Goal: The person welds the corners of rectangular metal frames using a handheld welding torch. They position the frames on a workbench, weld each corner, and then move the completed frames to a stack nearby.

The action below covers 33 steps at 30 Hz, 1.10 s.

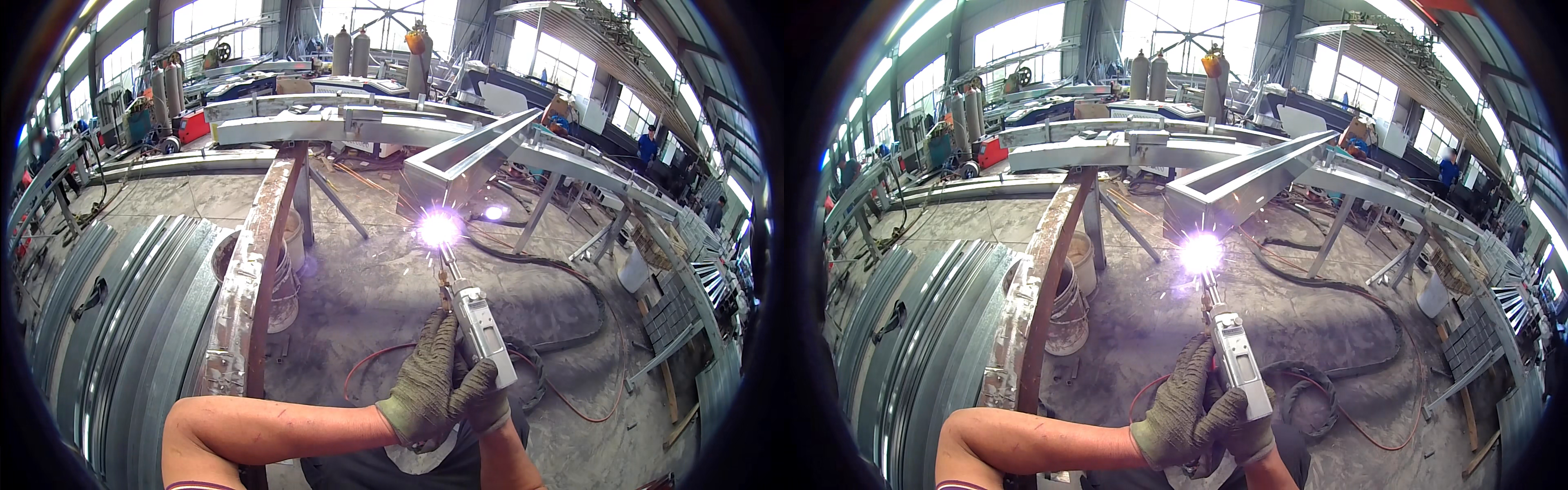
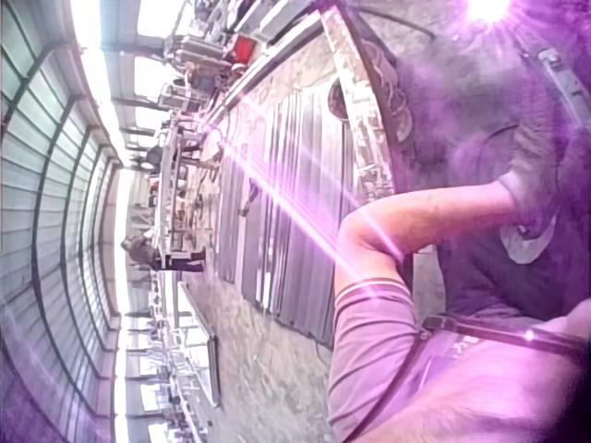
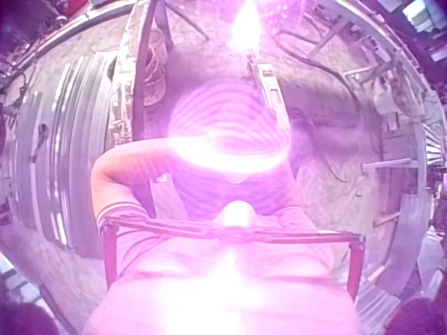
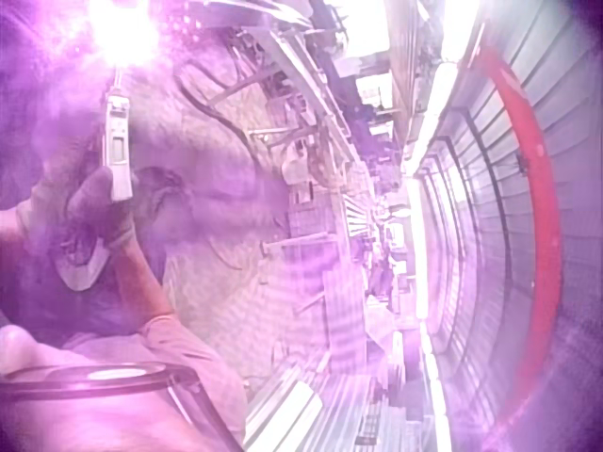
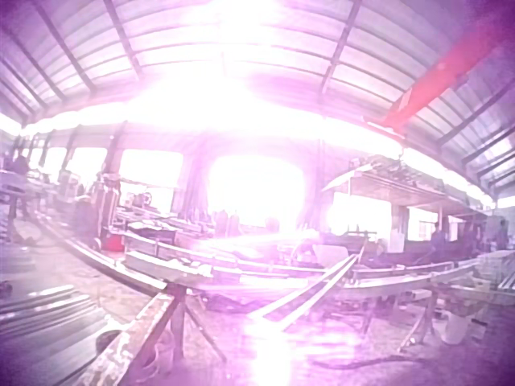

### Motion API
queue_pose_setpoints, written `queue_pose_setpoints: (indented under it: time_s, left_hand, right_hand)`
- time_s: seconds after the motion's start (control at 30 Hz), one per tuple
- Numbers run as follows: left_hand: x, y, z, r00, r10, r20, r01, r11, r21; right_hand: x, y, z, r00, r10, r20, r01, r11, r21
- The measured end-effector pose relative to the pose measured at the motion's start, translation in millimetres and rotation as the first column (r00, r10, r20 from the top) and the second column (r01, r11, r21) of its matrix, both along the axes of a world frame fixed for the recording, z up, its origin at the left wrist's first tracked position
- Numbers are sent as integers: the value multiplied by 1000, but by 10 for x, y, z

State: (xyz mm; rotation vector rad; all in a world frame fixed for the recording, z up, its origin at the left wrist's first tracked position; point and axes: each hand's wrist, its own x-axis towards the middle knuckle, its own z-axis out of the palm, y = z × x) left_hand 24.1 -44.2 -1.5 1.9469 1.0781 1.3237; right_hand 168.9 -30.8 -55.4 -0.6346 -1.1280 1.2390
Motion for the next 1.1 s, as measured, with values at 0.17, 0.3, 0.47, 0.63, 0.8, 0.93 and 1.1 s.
queue_pose_setpoints:
  time_s: [0.17,0.3,0.47,0.63,0.8,0.93,1.1]
  left_hand:
    - [4,-1,3,1000,6,-22,-6,1000,-7]
    - [9,18,-11,999,-6,48,5,1000,7]
    - [9,10,-20,1000,13,23,-13,1000,-1]
    - [9,22,35,998,-17,60,18,1000,-12]
    - [23,21,47,997,-27,68,29,999,-35]
    - [30,6,90,989,-77,124,97,982,-161]
    - [-15,91,-59,998,-42,55,55,962,-266]
  right_hand:
    - [12,10,-4,1000,0,-6,0,1000,9]
    - [-23,17,9,1000,-25,-12,25,1000,-6]
    - [23,59,-97,995,-65,80,62,997,42]
    - [25,81,-125,999,-35,22,34,998,48]
    - [26,75,-8,994,-63,89,63,998,5]
    - [97,99,-38,940,-128,316,93,988,121]
    - [109,243,-280,912,-140,385,79,982,170]
